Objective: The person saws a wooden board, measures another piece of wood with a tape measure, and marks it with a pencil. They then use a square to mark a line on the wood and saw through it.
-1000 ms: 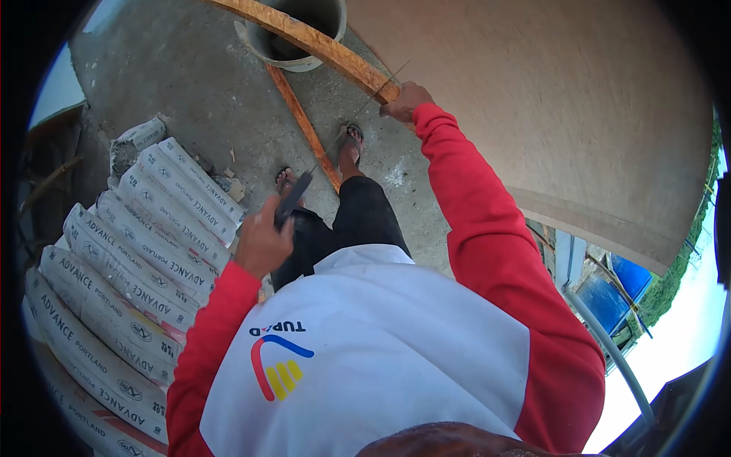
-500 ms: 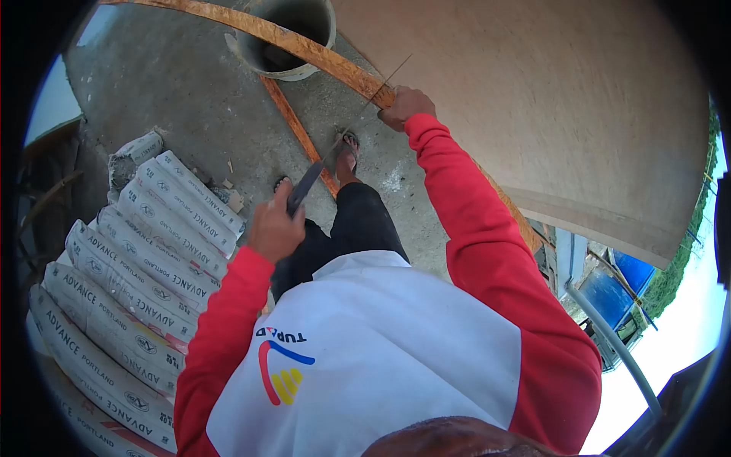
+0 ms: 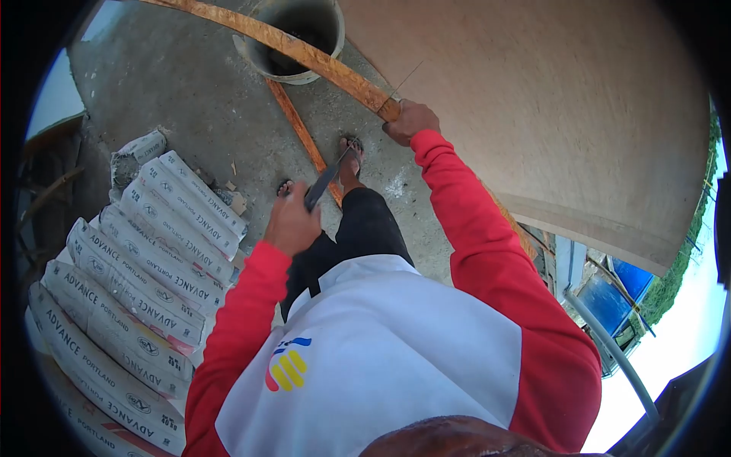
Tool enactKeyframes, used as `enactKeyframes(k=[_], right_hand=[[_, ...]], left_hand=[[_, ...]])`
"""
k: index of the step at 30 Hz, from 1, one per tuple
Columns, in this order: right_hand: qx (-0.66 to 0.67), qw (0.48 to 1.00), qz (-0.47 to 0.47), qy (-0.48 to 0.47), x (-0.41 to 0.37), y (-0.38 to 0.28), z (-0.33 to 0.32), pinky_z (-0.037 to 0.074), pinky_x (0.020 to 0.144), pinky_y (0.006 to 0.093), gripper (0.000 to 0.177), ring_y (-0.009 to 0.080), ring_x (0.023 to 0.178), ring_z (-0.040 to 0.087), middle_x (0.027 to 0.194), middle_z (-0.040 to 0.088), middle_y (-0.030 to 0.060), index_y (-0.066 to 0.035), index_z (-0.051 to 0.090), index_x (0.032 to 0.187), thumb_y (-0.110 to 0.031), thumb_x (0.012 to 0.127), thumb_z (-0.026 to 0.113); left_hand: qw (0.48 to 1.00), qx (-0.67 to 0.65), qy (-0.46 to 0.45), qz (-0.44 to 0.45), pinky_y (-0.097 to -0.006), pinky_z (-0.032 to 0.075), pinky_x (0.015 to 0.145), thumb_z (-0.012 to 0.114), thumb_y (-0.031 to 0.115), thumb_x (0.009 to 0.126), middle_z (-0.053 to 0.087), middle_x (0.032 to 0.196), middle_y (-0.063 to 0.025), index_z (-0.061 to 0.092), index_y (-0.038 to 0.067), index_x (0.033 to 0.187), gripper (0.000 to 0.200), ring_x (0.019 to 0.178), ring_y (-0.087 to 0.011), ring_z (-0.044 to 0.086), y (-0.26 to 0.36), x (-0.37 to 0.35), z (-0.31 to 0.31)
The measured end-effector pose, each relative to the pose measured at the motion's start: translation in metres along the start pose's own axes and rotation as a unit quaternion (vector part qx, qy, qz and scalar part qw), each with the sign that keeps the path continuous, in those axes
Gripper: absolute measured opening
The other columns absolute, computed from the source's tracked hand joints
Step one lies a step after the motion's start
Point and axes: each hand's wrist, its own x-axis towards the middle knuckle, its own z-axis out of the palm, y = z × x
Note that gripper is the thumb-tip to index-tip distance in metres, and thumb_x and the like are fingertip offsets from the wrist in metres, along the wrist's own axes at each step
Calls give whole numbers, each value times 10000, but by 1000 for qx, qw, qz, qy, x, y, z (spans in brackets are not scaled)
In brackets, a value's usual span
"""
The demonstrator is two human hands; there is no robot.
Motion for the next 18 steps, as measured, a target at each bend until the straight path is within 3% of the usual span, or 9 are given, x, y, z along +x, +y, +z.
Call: enactKeyframes(k=[1,4,6,7,8,11,14,16,18], right_hand=[[-6,1000,9,16,3,-1,-2,538,827,455,476,373,941,668,974,690,216,-37,674,1037,-380,707,675],[-11,1000,18,21,-2,-9,8,539,822,460,486,377,937,668,972,689,220,-39,673,1034,-395,704,682],[-8,1000,5,-1,-6,-3,8,539,823,461,488,376,938,668,975,690,219,-43,673,1031,-403,701,686],[-8,1000,3,3,-3,1,7,538,825,461,484,377,936,669,976,691,217,-44,672,1028,-401,701,685],[-5,1000,2,5,1,5,11,537,828,461,481,377,935,669,976,692,215,-45,672,1026,-400,700,685],[-6,1000,4,16,12,4,14,533,841,459,477,374,940,667,985,694,205,-48,669,1028,-392,698,685],[-22,1000,13,9,12,4,20,527,857,451,477,365,956,663,998,694,195,-52,664,1036,-386,696,682],[-25,999,22,13,14,7,14,525,862,448,478,358,962,662,1004,693,193,-55,662,1038,-386,695,680],[-15,999,23,18,13,9,-3,526,861,446,479,354,963,662,1008,692,194,-56,663,1038,-389,696,678]], left_hand=[[995,-36,-65,-64,-542,455,794,627,184,831,649,907,-267,533,6,1079,319,895,-481,596,22,52,6],[995,-47,-62,-55,-548,442,805,629,177,838,645,914,-270,520,14,1087,317,895,-487,585,36,101,29],[994,-41,-56,-78,-551,447,783,632,180,839,643,908,-272,510,20,1078,312,869,-491,586,40,50,12],[999,10,-32,-38,-558,454,731,650,169,828,638,871,-272,495,31,1053,306,826,-497,589,14,5,8],[991,-76,-56,-91,-559,452,697,667,155,811,627,841,-269,486,42,1042,314,770,-499,592,12,-35,-20],[994,-48,-45,-83,-561,451,664,665,144,804,624,839,-272,495,43,1038,306,736,-490,603,-8,-109,-51],[995,-40,-43,-76,-559,492,703,657,93,796,654,851,-271,487,18,1059,321,795,-494,630,-4,-33,-19],[999,-2,-41,-31,-575,481,730,654,140,806,658,878,-277,501,14,1062,324,846,-497,627,-14,49,32],[998,-56,31,-1,-585,472,731,645,180,820,649,857,-282,507,11,1060,325,842,-510,615,17,73,41]])
